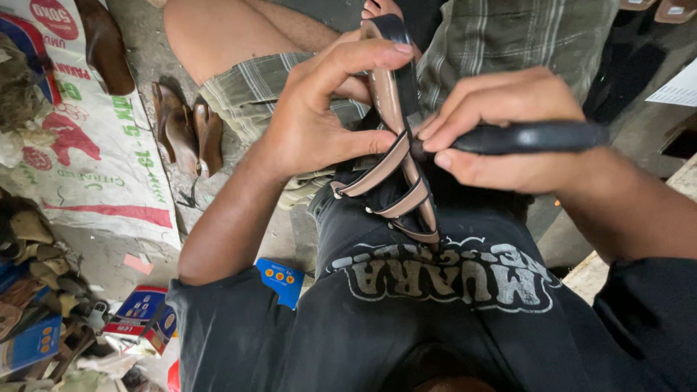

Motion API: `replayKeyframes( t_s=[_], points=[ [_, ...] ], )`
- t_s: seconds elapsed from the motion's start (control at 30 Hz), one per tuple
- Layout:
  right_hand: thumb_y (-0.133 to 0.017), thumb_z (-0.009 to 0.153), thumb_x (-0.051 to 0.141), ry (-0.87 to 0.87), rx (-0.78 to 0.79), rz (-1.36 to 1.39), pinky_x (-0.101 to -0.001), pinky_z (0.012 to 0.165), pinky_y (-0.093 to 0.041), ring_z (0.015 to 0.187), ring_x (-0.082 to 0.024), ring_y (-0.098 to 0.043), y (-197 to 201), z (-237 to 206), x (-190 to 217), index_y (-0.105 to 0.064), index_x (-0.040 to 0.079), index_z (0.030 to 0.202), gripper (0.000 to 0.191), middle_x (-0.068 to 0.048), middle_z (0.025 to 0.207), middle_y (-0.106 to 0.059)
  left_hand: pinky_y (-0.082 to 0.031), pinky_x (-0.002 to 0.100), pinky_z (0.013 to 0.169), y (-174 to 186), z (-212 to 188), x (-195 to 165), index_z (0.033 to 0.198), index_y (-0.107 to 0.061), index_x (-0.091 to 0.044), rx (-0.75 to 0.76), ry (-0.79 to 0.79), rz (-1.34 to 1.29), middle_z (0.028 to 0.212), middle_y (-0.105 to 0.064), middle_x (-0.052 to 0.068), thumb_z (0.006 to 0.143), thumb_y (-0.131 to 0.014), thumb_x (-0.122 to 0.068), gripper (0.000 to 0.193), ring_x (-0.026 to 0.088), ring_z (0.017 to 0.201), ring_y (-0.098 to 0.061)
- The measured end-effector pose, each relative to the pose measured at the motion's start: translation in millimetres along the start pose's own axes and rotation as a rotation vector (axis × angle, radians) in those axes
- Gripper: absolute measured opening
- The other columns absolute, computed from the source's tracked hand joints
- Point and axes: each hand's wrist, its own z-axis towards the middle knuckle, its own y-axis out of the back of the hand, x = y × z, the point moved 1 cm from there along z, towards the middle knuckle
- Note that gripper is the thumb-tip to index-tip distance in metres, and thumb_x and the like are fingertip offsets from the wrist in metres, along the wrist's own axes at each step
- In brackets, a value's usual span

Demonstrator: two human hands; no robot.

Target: The person sits on the floor and assembles sandals by attaching straps to the sole using a heated tool. They pick up a sole, heat it on a small burner, place a strap on the sole, and use a tool to press the strap into place. The process is repeated for multiple sandals.

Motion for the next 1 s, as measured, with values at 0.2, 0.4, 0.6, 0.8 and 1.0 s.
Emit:
replayKeyframes(
  t_s=[0.2,0.4,0.6,0.8,1.0],
  points=[
    [-0.076,0.089,0.004,0.09,-0.171,0.025,-0.0284,0.083,-0.063,0.095,-0.024,-0.077,-5.4,3.2,-4.6,-0.07,-0.002,0.099,0.013,-0.018,0.104,-0.072,-0.062,0.029,0.1,11.7,4.0,-5.2,0.147,-0.053,-0.011,0.046,0.009,-0.107,0.151,-0.055,0.007,0.102,-0.092,-0.006,0.06,0.016,0.133,-0.061],
    [-0.074,0.081,0.002,0.144,-0.203,-0.009,-0.0344,0.084,-0.063,0.091,-0.026,-0.074,-9.6,11.4,-4.3,-0.068,-0.003,0.089,0.011,-0.019,0.094,-0.07,-0.066,0.028,0.097,7.4,5.3,-5.2,0.145,-0.055,-0.01,0.05,0.012,-0.118,0.148,-0.058,0.006,0.102,-0.091,-0.007,0.056,0.016,0.13,-0.062],
    [-0.081,0.079,0.006,-0.043,-0.005,-0.046,-0.0256,0.059,-0.046,0.073,-0.019,-0.064,11.4,15.7,-1.0,-0.075,0.001,0.093,0.015,-0.012,0.088,-0.068,-0.063,0.028,0.094,2.5,8.4,3.7,0.143,-0.056,-0.008,0.054,-0.019,-0.088,0.147,-0.059,0.007,0.1,-0.091,-0.011,0.056,0.015,0.129,-0.066],
    [-0.08,0.085,0.01,-0.012,0.117,-0.052,-0.0269,0.063,-0.05,0.074,-0.014,-0.069,29.5,24.7,11.4,-0.074,0.005,0.1,0.017,-0.005,0.086,-0.069,-0.064,0.031,0.101,7.0,6.5,9.1,0.148,-0.051,-0.012,0.024,-0.026,-0.098,0.155,-0.052,0.005,0.102,-0.092,-0.01,0.061,0.019,0.133,-0.059],
    [-0.083,0.078,0.009,-0.246,-0.002,-0.873,-0.0378,0.065,-0.054,0.079,-0.033,-0.066,6.3,-27.4,12.3,-0.071,0.002,0.133,0.056,-0.025,0.104,-0.064,-0.063,0.04,0.096,17.1,2.7,25.7,0.152,-0.022,-0.025,-0.529,0.083,-0.789,0.155,-0.052,0.021,0.096,-0.083,-0.013,0.083,0.022,0.123,-0.066]
  ],
)
